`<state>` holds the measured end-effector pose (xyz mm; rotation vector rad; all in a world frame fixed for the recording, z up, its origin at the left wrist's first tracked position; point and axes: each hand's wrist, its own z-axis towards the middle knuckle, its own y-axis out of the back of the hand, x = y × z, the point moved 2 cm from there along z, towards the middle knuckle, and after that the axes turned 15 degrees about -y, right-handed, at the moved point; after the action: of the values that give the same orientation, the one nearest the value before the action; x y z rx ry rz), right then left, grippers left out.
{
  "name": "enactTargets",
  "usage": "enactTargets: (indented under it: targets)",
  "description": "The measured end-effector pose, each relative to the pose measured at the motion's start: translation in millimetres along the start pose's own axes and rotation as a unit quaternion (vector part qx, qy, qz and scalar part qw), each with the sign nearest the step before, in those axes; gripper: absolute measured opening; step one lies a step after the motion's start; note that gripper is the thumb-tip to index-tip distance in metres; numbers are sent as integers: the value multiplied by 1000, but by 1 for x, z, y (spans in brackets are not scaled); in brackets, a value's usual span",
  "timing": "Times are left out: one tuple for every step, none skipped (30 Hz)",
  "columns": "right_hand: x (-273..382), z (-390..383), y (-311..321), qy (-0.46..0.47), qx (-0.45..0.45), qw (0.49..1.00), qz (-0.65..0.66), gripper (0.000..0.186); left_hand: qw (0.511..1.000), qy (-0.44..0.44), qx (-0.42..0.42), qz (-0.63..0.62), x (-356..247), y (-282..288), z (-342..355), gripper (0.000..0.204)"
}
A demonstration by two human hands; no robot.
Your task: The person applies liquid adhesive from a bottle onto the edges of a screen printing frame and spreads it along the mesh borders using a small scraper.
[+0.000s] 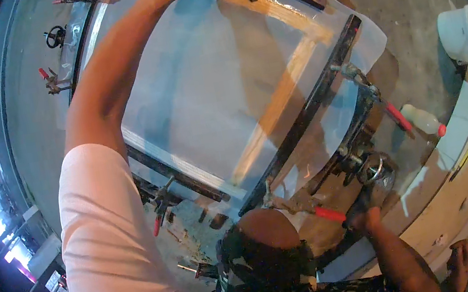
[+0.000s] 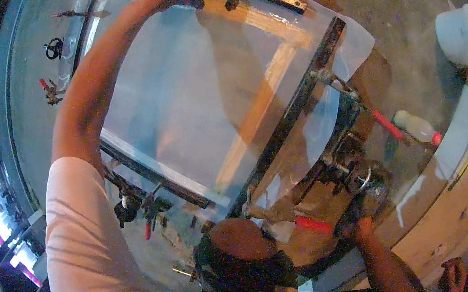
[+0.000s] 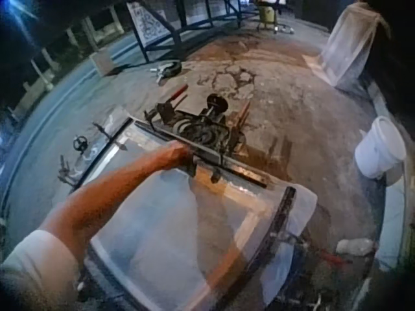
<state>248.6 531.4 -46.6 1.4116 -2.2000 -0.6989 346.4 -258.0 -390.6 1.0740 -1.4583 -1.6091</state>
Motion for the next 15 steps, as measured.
enactTargets:
  targets:
    - [2, -4, 0, -2, -3, 1000, -1, 36, 992, 43, -67, -103, -7, 3, 6, 14]
    - [0, -4, 1, 0, -2, 1000, 1, 35, 992, 43, -65, -101, -5, 5, 11, 14]
    - [-1, -6, 0, 0, 0, 1000, 1, 35, 995, 34, -82, -51, -3, 8, 17, 13]
    - [-1, -5, 0, 2, 2, 1000, 2, 35, 995, 25, -99, -1, -2, 11, 19, 13]
    - [-2, -6, 0, 1, 1, 1000, 2, 34, 995, 22, -100, -2, 0, 12, 18, 13]
    - [-1, -5, -1, 3, 3, 1000, 2, 34, 997, 47, -64, -16, 4, 15, 11, 12]
    - [4, -9, -1, 1, 1, 1000, -1, 34, 996, 73, -29, -35, 4, 10, 8, 12]
    - [10, -14, 0, -2, -5, 1000, -5, 34, 996, 72, -33, -42, 0, 3, 12, 12]
    - [6, -13, -1, 1, -3, 1000, -1, 33, 998, 12, -47, -49, -5, 5, 12, 11]
    - [3, -12, -2, 3, 0, 1000, 1, 33, 995, -49, -61, -57, -11, 7, 11, 11]
    - [4, -13, 0, 6, -2, 1000, 1, 33, 995, -16, -76, -55, -11, 6, 15, 9]
    - [3, -12, -1, 7, 2, 1000, 2, 33, 995, -16, -76, -55, -9, 7, 20, 9]
    - [1, -14, -1, 8, 4, 1000, 3, 33, 995, 2, -85, -50, -3, 12, 28, 9]
    - [0, -13, -1, 9, -1, 1000, 4, 32, 994, 18, -98, -48, -5, 21, 42, 9]
    - [0, -15, 0, 8, -2, 1000, 4, 32, 984, 38, -157, -72, -12, 30, 45, 9]
